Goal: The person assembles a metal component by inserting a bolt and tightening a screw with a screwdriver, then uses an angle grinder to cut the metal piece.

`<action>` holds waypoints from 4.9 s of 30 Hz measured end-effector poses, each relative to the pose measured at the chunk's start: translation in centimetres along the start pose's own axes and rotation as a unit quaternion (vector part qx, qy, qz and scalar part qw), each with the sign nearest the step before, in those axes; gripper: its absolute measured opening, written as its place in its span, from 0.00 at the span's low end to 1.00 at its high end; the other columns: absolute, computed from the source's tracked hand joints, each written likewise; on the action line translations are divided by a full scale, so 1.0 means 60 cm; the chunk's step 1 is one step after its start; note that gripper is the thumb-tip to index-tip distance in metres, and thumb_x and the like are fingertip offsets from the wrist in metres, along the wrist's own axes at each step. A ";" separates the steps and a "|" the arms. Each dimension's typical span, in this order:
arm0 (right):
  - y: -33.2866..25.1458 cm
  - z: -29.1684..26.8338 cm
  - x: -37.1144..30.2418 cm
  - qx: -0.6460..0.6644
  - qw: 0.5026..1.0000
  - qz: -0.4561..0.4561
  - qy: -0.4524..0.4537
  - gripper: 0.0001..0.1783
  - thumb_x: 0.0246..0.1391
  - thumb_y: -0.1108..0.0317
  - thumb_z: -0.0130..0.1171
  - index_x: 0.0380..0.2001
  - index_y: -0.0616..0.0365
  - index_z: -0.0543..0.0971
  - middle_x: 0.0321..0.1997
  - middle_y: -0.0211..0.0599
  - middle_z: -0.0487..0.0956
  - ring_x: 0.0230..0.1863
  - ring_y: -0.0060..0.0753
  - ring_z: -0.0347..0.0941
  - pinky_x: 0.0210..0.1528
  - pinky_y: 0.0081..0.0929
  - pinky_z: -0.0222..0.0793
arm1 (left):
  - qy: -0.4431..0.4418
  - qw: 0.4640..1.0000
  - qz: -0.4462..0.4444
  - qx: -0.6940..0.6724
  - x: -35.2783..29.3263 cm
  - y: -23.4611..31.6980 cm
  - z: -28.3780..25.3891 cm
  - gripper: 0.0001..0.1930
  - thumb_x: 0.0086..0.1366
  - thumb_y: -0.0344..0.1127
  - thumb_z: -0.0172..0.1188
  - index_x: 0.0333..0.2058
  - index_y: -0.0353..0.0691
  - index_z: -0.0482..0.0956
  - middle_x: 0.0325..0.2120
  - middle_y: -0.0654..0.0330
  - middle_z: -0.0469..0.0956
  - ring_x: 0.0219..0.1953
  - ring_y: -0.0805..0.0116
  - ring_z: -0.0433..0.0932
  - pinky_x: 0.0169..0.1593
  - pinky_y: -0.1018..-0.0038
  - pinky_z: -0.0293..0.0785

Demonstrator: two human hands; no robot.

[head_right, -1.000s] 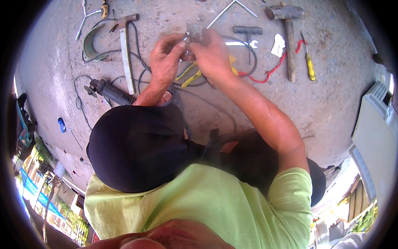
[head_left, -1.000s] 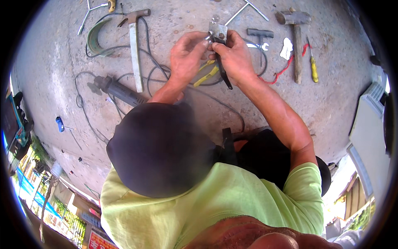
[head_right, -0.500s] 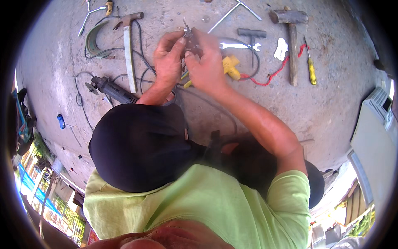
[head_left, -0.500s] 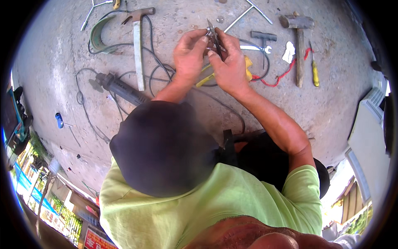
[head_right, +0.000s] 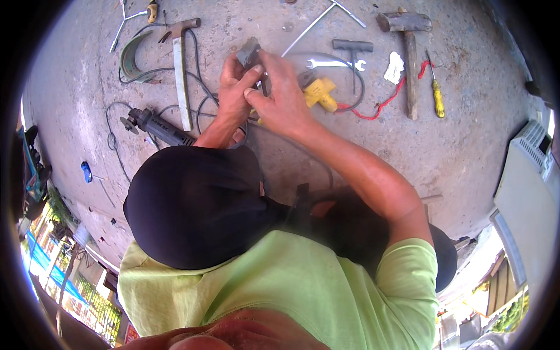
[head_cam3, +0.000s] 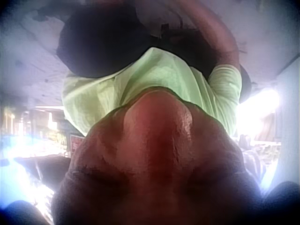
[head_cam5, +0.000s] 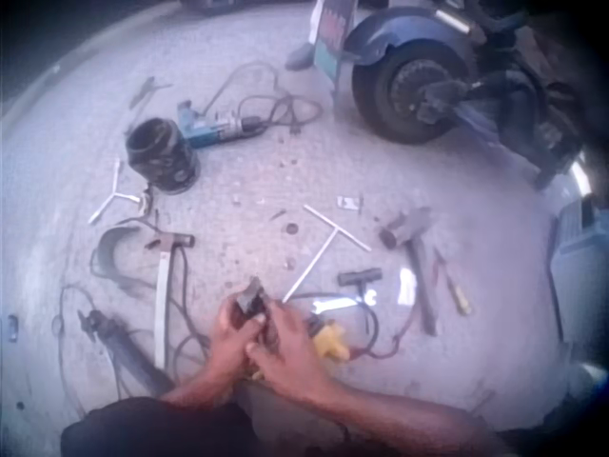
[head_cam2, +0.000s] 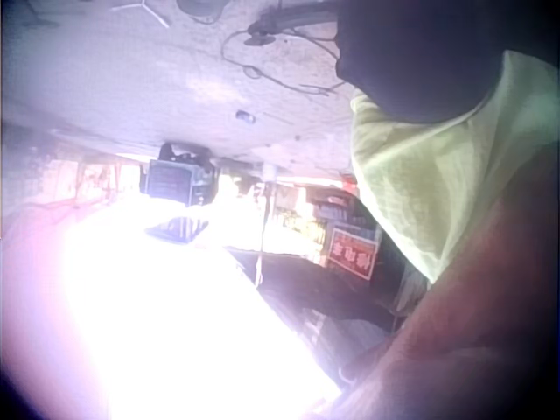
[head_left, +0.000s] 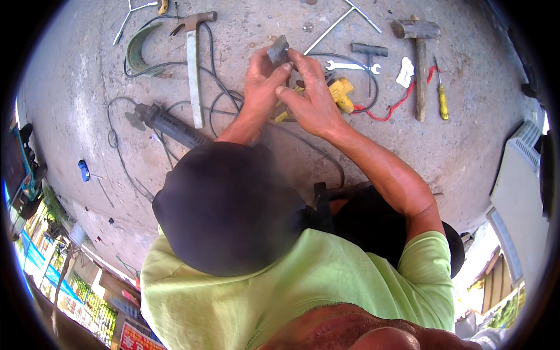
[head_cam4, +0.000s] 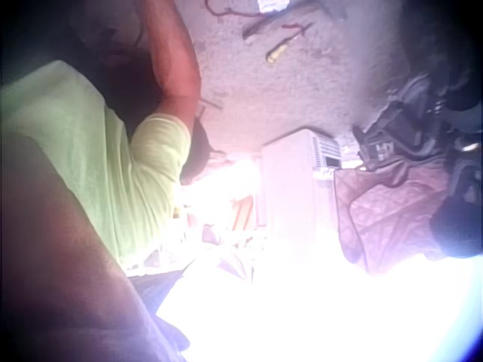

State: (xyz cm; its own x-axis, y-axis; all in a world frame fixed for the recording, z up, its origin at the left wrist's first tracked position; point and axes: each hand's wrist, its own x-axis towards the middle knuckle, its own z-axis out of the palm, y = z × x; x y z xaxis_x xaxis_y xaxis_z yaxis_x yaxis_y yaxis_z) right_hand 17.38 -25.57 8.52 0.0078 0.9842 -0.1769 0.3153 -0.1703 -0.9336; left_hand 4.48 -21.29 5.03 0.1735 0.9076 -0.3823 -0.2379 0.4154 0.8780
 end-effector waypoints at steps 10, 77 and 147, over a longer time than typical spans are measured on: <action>0.002 -0.119 0.002 0.055 0.982 0.108 -0.142 0.27 0.63 0.63 0.60 0.63 0.61 0.74 0.59 0.45 0.77 0.60 0.38 0.74 0.60 0.37 0.73 | 0.028 0.997 0.051 0.041 0.028 -0.018 -0.018 0.18 0.67 0.25 0.60 0.54 0.33 0.72 0.38 0.57 0.81 0.36 0.70 0.81 0.41 0.73 0.79; -0.089 -0.223 -0.024 -0.239 0.963 -0.040 -0.116 0.26 0.59 0.74 0.59 0.61 0.60 0.74 0.58 0.53 0.78 0.61 0.52 0.75 0.64 0.42 0.70 | 0.026 0.996 0.024 0.081 0.046 0.038 -0.010 0.12 0.67 0.27 0.58 0.48 0.32 0.74 0.35 0.55 0.82 0.32 0.71 0.79 0.38 0.74 0.77; -0.054 -0.246 -0.024 0.077 0.944 0.290 -0.136 0.17 0.61 0.64 0.64 0.50 0.57 0.76 0.35 0.35 0.79 0.25 0.20 0.71 0.28 0.22 0.66 | 0.011 0.974 0.094 0.206 0.043 0.027 0.007 0.11 0.67 0.25 0.58 0.47 0.31 0.75 0.34 0.57 0.81 0.33 0.74 0.79 0.38 0.76 0.75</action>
State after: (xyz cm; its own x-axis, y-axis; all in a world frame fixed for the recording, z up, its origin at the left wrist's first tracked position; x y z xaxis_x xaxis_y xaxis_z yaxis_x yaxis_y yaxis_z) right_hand 30.34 -25.72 16.42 -0.1133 0.6778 -0.7264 0.1903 -0.7028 -0.6855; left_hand 4.95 -18.32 5.57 0.1428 0.9682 -0.2056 0.1409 0.1857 0.9724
